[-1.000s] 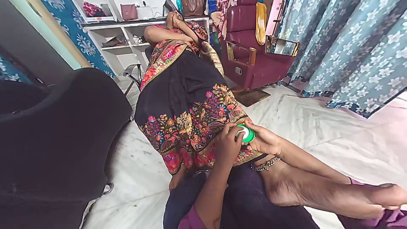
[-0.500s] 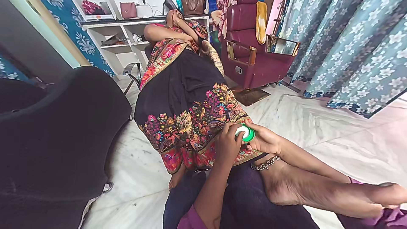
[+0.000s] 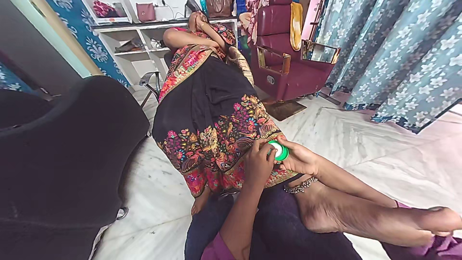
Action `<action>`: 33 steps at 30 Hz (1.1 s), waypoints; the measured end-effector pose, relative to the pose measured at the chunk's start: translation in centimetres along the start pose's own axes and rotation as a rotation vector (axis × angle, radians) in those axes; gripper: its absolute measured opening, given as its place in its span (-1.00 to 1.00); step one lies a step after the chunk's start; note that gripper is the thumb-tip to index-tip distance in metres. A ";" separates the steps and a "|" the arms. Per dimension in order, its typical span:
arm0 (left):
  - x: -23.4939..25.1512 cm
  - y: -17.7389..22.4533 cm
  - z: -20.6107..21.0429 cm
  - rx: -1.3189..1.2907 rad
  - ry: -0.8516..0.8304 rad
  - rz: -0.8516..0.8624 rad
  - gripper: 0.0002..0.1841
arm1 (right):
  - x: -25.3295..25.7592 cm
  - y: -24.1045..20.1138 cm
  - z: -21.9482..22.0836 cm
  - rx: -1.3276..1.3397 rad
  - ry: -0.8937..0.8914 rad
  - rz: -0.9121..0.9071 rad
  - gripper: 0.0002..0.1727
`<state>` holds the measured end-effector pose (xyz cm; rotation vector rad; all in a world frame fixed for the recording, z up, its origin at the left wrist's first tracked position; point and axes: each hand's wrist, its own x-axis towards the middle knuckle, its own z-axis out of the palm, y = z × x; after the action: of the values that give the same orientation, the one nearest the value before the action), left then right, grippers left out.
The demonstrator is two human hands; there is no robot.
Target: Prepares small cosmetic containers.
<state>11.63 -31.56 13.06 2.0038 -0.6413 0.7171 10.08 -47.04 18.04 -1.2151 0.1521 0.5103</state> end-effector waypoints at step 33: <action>0.2 -0.4 0.6 0.155 0.158 0.134 -0.89 | -4.2 -1.1 4.1 -0.078 0.061 -0.035 -0.58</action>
<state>12.15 -31.88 12.69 2.0328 -0.6464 1.0223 6.23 -44.79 22.01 -1.3081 0.1637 0.4524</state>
